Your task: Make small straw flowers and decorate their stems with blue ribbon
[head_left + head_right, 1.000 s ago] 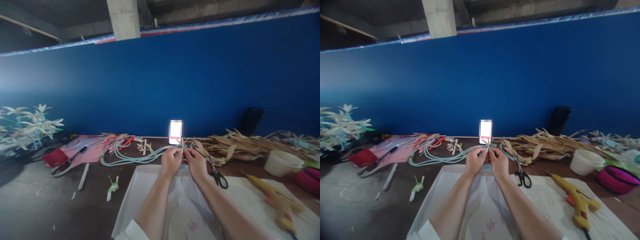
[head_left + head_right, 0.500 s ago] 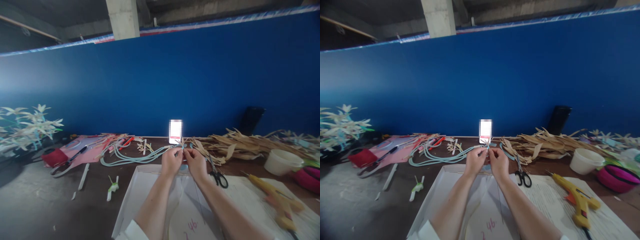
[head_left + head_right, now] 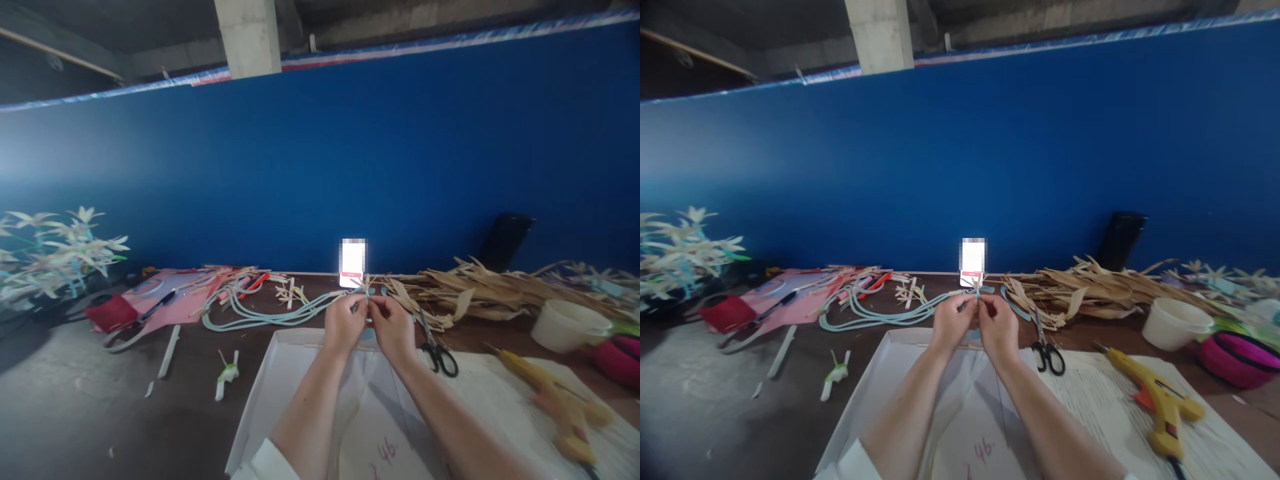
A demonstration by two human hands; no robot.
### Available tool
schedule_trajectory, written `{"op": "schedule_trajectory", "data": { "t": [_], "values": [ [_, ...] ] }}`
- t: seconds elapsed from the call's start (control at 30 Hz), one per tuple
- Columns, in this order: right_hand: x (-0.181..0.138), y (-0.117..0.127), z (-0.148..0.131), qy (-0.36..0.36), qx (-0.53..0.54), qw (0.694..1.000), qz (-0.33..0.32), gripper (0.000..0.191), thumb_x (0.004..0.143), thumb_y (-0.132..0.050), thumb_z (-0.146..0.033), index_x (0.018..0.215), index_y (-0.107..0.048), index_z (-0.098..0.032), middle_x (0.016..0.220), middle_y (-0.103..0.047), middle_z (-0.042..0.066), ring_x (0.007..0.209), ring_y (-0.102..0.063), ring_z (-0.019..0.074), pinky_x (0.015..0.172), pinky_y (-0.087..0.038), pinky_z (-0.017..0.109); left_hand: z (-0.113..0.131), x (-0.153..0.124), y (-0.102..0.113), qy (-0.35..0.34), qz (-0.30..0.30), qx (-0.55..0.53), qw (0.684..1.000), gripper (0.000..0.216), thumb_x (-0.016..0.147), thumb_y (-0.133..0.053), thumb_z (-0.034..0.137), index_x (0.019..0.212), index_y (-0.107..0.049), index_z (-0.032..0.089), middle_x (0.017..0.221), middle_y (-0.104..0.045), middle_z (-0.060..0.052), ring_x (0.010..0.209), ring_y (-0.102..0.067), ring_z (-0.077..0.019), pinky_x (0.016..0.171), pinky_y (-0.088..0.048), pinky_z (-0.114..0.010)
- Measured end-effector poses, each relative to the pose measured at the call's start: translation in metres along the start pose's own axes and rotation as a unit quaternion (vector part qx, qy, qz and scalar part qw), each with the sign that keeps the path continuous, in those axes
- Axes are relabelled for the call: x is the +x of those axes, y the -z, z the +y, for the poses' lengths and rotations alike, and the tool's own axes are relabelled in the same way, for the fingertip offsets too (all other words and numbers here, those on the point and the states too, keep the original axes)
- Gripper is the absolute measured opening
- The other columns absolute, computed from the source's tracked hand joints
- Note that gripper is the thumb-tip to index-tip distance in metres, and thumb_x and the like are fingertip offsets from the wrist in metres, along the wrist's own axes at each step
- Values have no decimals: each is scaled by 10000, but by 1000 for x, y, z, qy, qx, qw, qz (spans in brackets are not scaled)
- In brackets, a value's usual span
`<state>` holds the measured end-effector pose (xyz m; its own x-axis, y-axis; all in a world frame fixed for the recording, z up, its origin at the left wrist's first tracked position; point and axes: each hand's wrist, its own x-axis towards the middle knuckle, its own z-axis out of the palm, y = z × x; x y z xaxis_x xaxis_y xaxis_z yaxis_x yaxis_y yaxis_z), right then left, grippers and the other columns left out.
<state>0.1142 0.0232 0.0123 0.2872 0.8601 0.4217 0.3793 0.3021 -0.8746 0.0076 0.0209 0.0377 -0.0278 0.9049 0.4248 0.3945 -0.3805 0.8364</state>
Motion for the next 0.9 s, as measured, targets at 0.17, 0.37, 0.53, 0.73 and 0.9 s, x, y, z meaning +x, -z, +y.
{"op": "schedule_trajectory", "data": {
  "t": [0.17,0.37,0.53,0.73,0.9],
  "values": [
    [-3,2,-6,72,-86,994,13,216,799,-469,-289,875,-650,-199,856,-665,59,793,-600,207,724,-455,327,1,0,-1,34,17,-19,999,198,777,-541,291,849,-704,203,850,-702,-18,780,-630,-147,746,-483,-240],
    [-9,2,-12,89,-138,986,-5,249,821,-447,-303,958,-638,-220,937,-651,53,781,-589,183,709,-448,301,-6,4,-4,48,41,-4,998,184,758,-556,282,824,-707,202,820,-702,-17,779,-627,-145,777,-462,-251],
    [-8,1,-10,74,-88,993,-30,294,811,-465,-341,990,-658,-211,962,-670,63,813,-609,200,744,-461,320,-8,8,0,94,49,-54,993,193,723,-579,287,795,-710,166,757,-696,-29,730,-626,-158,725,-474,-263],
    [-1,-3,-8,-123,182,971,-94,384,756,-523,-441,966,-670,-155,770,-699,75,629,-634,218,545,-511,326,-15,10,-4,173,34,-200,964,277,680,-627,353,819,-698,124,663,-671,-38,582,-603,-145,554,-488,-248],
    [2,-5,-8,-169,303,930,-119,378,717,-601,-416,995,-657,-165,802,-705,65,663,-651,221,544,-532,326,-19,10,-8,171,23,-256,951,298,664,-650,369,808,-699,113,653,-667,-52,577,-608,-140,538,-504,-242]
  ]
}}
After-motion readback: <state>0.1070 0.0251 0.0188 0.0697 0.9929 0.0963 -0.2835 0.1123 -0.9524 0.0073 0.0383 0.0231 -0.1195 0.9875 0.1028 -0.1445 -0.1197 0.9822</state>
